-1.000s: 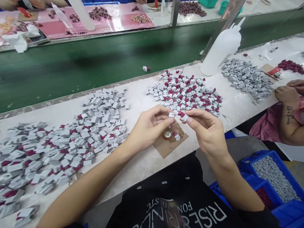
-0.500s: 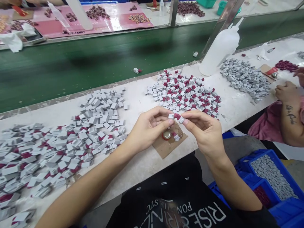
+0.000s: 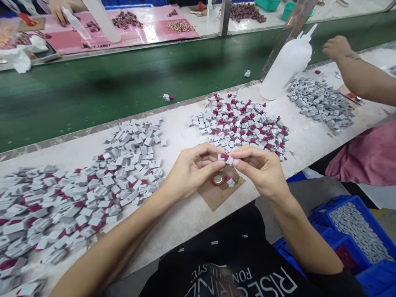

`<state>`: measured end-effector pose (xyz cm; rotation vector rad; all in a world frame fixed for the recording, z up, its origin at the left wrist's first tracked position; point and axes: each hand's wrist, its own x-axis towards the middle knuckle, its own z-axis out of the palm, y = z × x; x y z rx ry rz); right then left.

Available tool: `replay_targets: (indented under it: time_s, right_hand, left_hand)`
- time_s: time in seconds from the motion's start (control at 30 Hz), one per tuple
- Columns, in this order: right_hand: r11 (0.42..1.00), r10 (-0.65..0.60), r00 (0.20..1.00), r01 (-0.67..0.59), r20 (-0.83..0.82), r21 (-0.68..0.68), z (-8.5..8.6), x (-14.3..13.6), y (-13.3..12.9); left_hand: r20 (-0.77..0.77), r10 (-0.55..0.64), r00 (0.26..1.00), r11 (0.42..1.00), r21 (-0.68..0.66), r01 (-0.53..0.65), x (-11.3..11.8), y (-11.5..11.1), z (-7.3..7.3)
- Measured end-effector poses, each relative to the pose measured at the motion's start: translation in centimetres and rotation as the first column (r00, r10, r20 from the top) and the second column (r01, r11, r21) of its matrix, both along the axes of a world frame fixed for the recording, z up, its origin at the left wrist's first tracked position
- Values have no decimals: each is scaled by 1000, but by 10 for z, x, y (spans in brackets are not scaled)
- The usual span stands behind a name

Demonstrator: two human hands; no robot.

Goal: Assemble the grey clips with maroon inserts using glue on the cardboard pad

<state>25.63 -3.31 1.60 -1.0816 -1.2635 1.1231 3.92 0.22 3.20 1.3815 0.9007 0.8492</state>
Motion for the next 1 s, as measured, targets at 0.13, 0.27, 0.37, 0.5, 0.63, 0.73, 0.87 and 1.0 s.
replay_targets:
  time_s: [0.13,0.27,0.37,0.5,0.63,0.73,0.87,1.0]
  right_hand:
    - [993,109,993,-107,42,-46,0,2,13]
    - [997,73,965,-72,252,-12,0,11,42]
    - [996,-48,925,17,378,85,3,6,84]
    - [989,65,752,-134,656,56,12,-50,160]
    - [964,203,600,-261,774,-50,13,-148,229]
    - [952,259,584,-287,769,-103,5,-209,261]
    - [950,298,627,-269,720,-159,-8,-240,280]
    - [951,308,747,-230,589,-206,-10,-217,289]
  left_hand:
    - [-88,-72,994,997,21,74,-4,10,5]
    - [-390,87,917,959,281,28,-28,52,11]
    - [-500,370,783,912,357,-202,-68,103,11]
    - [-635,592,496,773,275,-571,-130,163,5]
    - [-689,616,382,697,251,-672,-168,196,-9]
    - [-711,611,348,673,236,-701,-180,207,-19]
    - [-710,591,384,691,199,-695,-185,210,-29]
    - [-669,575,471,723,145,-676,-178,215,-35]
